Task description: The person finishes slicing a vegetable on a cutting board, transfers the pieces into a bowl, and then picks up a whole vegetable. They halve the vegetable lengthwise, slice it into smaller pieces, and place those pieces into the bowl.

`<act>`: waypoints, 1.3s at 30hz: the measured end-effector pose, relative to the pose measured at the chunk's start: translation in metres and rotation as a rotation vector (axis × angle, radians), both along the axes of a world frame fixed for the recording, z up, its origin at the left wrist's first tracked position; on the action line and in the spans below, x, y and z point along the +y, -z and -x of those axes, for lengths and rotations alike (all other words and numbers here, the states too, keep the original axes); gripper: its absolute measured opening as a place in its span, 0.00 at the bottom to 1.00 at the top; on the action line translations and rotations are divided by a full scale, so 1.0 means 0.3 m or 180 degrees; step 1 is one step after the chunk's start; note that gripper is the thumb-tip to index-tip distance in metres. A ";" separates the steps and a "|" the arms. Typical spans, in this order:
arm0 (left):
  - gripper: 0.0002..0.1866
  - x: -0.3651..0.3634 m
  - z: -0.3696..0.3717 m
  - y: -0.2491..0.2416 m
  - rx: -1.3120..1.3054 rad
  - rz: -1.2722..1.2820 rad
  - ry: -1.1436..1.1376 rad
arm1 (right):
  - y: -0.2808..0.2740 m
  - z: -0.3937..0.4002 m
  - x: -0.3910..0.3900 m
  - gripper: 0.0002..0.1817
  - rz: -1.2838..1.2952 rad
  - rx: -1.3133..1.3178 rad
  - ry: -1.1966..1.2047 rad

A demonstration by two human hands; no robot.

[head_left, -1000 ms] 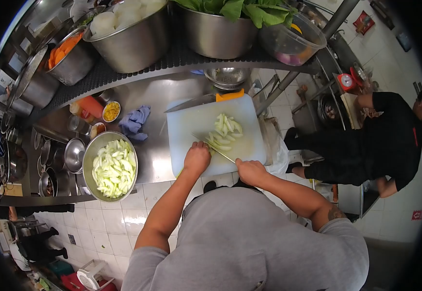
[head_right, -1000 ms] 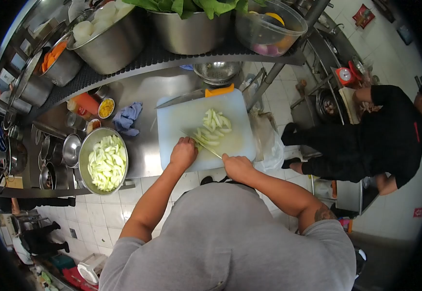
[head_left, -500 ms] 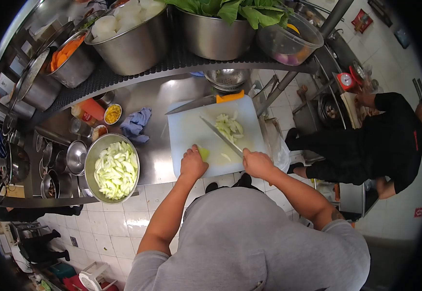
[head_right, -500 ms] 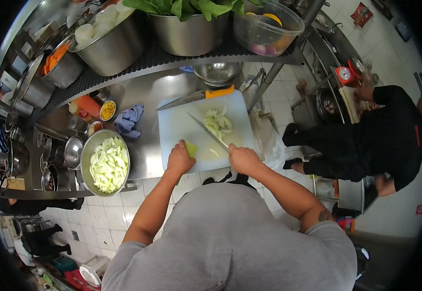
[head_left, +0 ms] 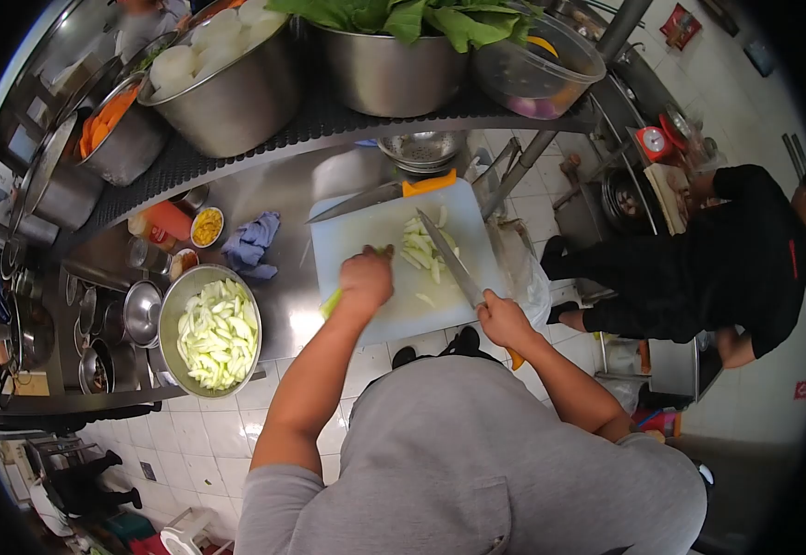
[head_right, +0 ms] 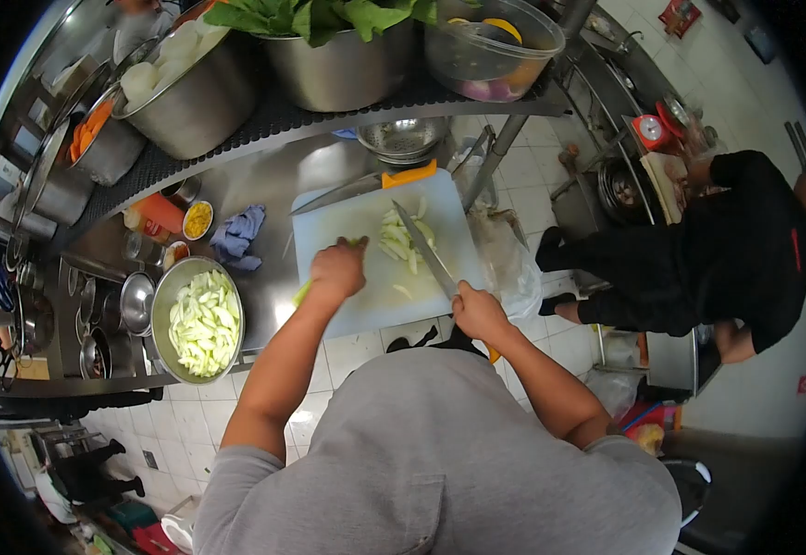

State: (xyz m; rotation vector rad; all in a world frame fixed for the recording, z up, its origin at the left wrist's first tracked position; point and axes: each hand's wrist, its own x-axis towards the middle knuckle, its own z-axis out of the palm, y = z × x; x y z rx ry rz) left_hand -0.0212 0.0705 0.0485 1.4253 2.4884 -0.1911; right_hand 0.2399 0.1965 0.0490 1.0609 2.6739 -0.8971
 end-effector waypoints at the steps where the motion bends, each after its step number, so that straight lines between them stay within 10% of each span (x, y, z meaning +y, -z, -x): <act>1: 0.37 -0.042 0.033 -0.052 -0.0422 -0.0263 -0.0222 | 0.001 -0.003 0.002 0.14 0.0003 -0.0003 -0.0082; 11: 0.41 -0.383 0.114 -0.027 -0.1549 -0.1402 -0.1794 | 0.011 -0.008 0.013 0.14 0.0213 -0.0478 -0.1215; 20: 0.40 -0.102 -0.059 0.073 -0.0580 -0.0834 -0.0323 | -0.043 0.046 0.075 0.13 -0.0073 -0.0109 -0.0404; 39: 0.25 -0.105 -0.108 0.164 -0.0407 -0.1477 -0.0098 | -0.058 0.150 -0.057 0.13 -0.0360 -0.0040 -0.0300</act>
